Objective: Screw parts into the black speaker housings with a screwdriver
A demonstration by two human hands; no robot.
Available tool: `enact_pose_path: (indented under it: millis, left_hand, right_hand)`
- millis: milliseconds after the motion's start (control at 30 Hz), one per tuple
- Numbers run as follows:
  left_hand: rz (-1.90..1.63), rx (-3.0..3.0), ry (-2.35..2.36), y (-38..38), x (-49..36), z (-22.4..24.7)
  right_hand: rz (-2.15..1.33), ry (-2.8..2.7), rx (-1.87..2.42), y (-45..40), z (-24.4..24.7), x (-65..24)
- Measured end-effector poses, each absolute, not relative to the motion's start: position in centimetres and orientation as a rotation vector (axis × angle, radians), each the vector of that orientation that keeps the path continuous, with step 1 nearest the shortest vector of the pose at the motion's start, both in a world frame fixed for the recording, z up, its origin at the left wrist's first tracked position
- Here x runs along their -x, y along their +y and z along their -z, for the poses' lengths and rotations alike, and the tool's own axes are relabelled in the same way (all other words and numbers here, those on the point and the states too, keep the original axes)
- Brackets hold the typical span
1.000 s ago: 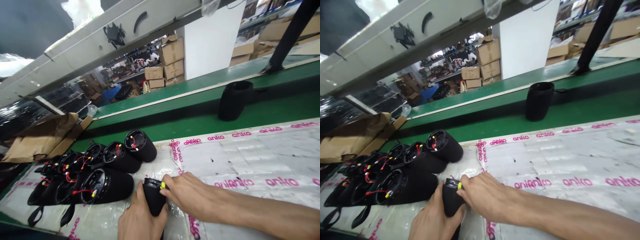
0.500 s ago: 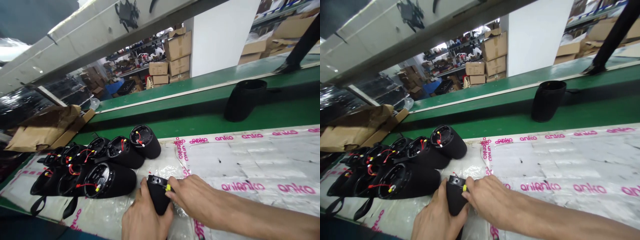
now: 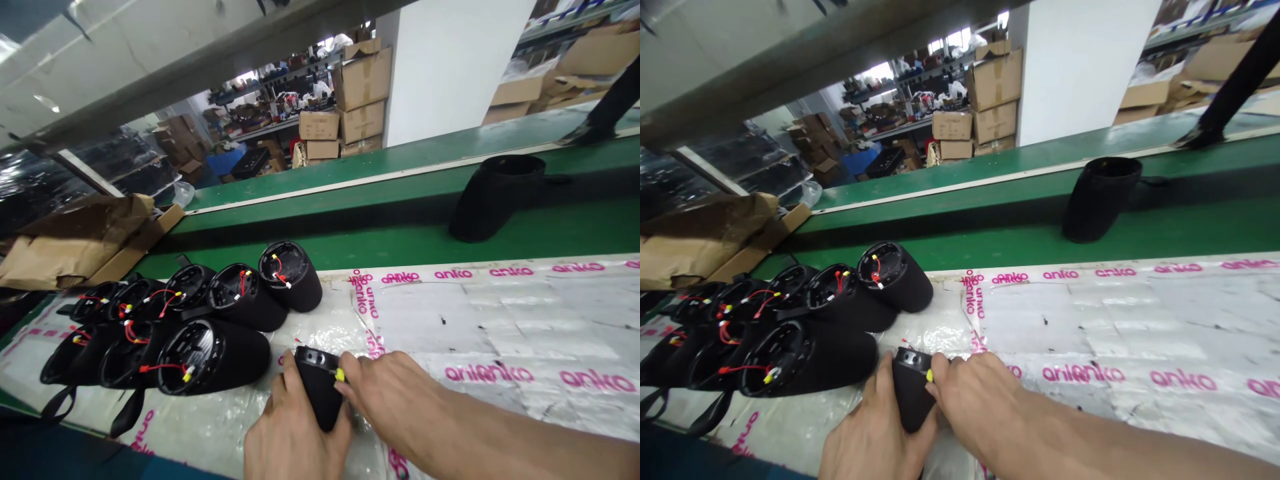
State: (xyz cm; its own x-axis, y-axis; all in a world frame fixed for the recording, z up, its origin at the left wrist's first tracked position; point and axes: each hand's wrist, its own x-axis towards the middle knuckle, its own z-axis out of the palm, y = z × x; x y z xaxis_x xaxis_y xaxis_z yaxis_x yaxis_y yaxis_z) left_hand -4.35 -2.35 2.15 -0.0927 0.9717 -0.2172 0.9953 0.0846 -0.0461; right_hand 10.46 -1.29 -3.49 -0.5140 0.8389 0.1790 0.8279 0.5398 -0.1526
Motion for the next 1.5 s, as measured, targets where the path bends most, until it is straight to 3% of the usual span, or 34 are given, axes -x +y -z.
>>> enact_pose_path:
  millis: [600,933,1500]
  left_hand:
    - [0.146,-2.002,2.009,-1.9,6.6,-2.7]
    - [0.058,-2.032,2.012,-3.3,6.7,-2.1]
    - [0.114,-2.211,2.272,-4.3,4.3,-0.9]
  right_hand:
    - [-0.056,-2.678,1.315,0.3,1.6,-10.3]
    - [-0.549,-2.496,1.455,-0.5,-1.7,-12.7]
    - [-0.236,-2.589,1.367,-1.2,0.9,-11.8]
